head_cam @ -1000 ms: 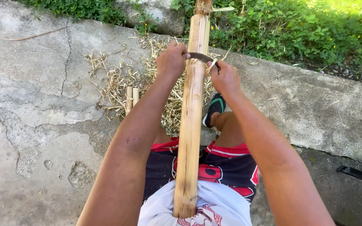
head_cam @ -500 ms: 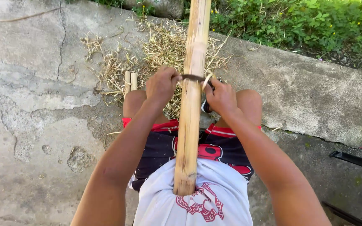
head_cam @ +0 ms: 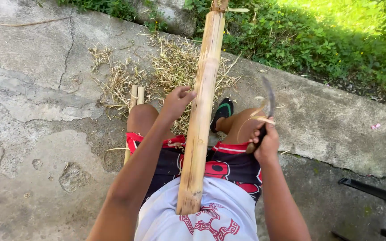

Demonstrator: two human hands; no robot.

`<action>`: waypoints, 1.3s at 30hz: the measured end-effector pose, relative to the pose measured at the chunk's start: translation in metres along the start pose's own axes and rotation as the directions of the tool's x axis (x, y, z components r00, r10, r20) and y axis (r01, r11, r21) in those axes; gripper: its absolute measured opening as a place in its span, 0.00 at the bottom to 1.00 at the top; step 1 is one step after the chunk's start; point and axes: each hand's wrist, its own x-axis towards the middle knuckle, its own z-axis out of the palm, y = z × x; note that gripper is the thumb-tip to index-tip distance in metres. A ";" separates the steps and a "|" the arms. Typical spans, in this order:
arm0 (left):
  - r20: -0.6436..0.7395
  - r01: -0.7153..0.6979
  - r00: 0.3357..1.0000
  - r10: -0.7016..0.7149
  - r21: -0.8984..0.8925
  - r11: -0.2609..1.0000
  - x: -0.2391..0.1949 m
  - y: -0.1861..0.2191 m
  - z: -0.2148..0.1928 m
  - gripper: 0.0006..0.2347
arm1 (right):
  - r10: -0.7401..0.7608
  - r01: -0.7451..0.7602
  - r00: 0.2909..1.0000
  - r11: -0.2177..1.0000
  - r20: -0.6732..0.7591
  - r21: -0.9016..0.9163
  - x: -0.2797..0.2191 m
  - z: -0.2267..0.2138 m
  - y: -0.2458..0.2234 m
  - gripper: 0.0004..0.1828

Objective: The recorder is using a sickle-like tool to shave thin strips or fibers from a bamboo pole.

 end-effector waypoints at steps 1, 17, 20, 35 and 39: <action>0.086 0.035 0.996 -0.027 -0.087 0.996 0.020 -0.002 0.014 0.27 | -0.031 0.033 0.999 0.997 -0.035 0.063 0.004 -0.009 -0.003 0.23; -0.197 0.164 0.969 -0.151 0.051 0.985 0.087 0.073 0.072 0.31 | -0.179 0.180 0.984 0.977 0.017 -0.112 0.033 -0.011 0.006 0.26; -0.111 0.342 0.938 -0.328 0.150 0.928 0.074 0.104 0.060 0.32 | -0.177 0.180 0.984 0.974 0.030 -0.135 0.032 0.000 0.002 0.26; -0.058 0.159 0.987 -0.152 0.127 0.979 0.066 0.050 0.067 0.36 | -0.096 0.097 0.995 0.989 0.019 -0.114 0.032 0.028 -0.023 0.24; -0.035 0.045 0.999 -0.038 0.229 0.972 0.027 0.043 0.069 0.42 | -0.170 0.178 0.984 0.962 0.057 -0.206 0.076 0.065 -0.035 0.19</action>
